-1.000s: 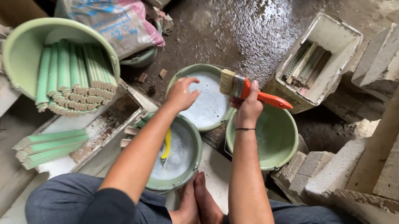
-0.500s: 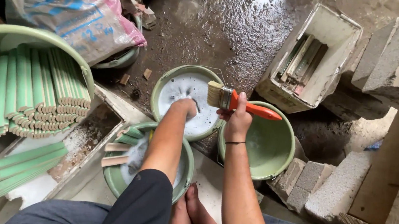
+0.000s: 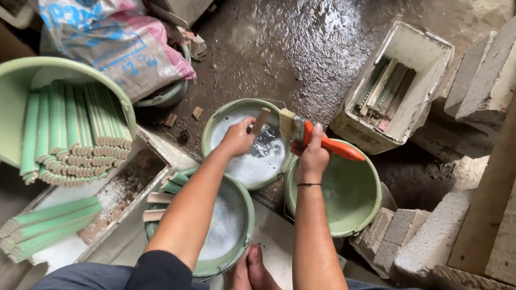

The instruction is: The person sits on the floor and cleans small wooden sticks using a brush and a cloth. They dip the sticks into a bucket of soapy water, scrub them with a brush, and wipe them with a cloth. The cleaned sticks are placed into a bucket.

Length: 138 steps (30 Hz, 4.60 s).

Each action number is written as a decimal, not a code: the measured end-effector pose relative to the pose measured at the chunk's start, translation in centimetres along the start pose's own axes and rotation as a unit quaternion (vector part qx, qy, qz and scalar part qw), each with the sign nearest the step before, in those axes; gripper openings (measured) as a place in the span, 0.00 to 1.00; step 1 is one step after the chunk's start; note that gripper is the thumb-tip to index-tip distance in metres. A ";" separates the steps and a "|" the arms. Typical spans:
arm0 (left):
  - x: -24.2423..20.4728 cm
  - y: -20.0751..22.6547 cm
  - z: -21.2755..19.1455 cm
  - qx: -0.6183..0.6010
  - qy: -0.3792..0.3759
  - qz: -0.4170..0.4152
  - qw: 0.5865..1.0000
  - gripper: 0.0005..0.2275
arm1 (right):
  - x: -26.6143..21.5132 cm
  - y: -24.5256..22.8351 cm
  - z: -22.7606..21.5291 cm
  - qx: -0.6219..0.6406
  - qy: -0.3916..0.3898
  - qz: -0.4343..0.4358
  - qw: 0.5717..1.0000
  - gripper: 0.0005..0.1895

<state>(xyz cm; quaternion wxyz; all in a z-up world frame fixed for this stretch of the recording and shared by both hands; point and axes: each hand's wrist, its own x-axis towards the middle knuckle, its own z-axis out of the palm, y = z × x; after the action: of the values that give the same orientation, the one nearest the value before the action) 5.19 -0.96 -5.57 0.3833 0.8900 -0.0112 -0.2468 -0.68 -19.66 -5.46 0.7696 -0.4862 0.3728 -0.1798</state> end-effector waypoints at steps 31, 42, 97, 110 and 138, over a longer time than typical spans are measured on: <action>-11.3 4.4 -2.9 -0.025 0.001 0.116 0.993 0.14 | -4.9 -7.5 1.1 -0.426 -0.138 -0.207 0.870 0.19; -10.3 3.4 -2.2 -0.006 0.002 0.126 0.992 0.20 | -2.3 -3.6 0.8 -0.167 -0.135 -0.101 0.971 0.11; -4.0 -4.2 1.1 -0.239 0.184 0.187 0.935 0.27 | -7.6 -0.9 4.6 0.010 -0.124 0.015 0.992 0.27; -4.3 -3.8 1.4 -0.251 0.147 0.176 0.940 0.30 | -8.2 3.0 3.8 -0.017 -0.039 -0.027 0.999 0.20; -1.3 -6.9 2.1 -0.341 0.169 0.218 0.899 0.20 | -8.3 2.2 5.4 0.049 -0.082 0.012 0.995 0.30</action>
<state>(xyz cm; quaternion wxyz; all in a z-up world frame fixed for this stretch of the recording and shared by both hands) 1.93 2.76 -11.02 0.7035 0.7084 -0.0557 0.0083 -2.29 -10.06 -2.79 0.8229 -0.4562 0.3047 -0.1477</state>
